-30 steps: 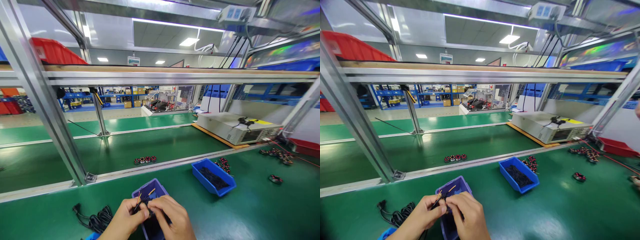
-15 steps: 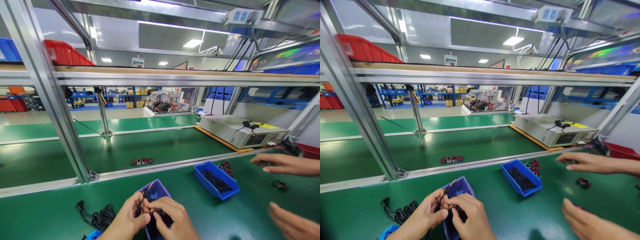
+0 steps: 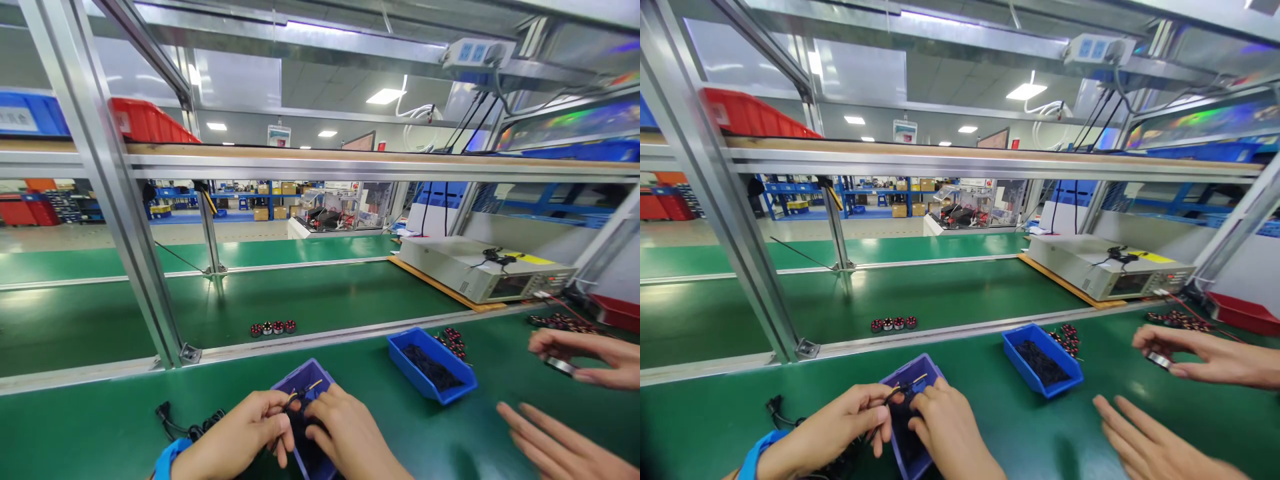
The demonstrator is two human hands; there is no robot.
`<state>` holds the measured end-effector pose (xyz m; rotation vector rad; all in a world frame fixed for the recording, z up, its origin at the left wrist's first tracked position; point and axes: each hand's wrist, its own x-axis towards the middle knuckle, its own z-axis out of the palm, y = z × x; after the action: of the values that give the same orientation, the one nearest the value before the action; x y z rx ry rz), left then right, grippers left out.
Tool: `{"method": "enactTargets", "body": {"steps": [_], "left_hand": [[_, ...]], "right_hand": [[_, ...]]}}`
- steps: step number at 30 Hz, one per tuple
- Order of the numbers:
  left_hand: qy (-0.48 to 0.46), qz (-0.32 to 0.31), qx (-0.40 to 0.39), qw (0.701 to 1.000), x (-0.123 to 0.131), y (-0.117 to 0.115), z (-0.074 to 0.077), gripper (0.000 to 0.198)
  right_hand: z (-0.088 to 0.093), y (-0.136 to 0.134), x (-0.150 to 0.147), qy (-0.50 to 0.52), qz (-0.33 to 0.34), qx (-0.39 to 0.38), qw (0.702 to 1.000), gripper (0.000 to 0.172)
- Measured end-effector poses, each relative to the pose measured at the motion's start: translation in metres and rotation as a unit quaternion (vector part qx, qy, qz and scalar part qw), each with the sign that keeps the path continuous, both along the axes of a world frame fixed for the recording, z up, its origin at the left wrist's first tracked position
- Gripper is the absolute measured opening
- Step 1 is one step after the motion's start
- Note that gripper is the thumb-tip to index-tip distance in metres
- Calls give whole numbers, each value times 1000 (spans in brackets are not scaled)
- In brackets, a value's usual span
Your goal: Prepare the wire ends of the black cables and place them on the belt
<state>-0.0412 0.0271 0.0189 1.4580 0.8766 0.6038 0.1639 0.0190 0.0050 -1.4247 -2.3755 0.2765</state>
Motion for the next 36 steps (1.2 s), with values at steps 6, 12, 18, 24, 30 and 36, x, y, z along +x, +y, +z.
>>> {"method": "enactTargets", "body": {"steps": [6, 12, 18, 24, 30, 36], "left_hand": [[-42, 43, -69, 996, 12, 3, -10, 43], [-5, 113, -22, 993, 8, 3, 6, 43], [-76, 127, -107, 983, 13, -2, 5, 42], [-32, 117, -65, 991, 13, 4, -14, 31], [-31, 71, -50, 996, 15, 1, -13, 40], [25, 41, 18, 999, 20, -4, -13, 58]], "right_hand": [[-23, 11, -20, -68, 33, 26, 997, 17], [-22, 1, -13, -40, 9, 68, 997, 20], [-22, -4, -8, 9, -25, 110, 994, 21], [-26, -8, -8, 23, -14, 138, 990, 24], [-25, -11, -9, 27, 6, 150, 988, 26], [-10, -15, -2, 62, -15, 164, 984, 22]]}}
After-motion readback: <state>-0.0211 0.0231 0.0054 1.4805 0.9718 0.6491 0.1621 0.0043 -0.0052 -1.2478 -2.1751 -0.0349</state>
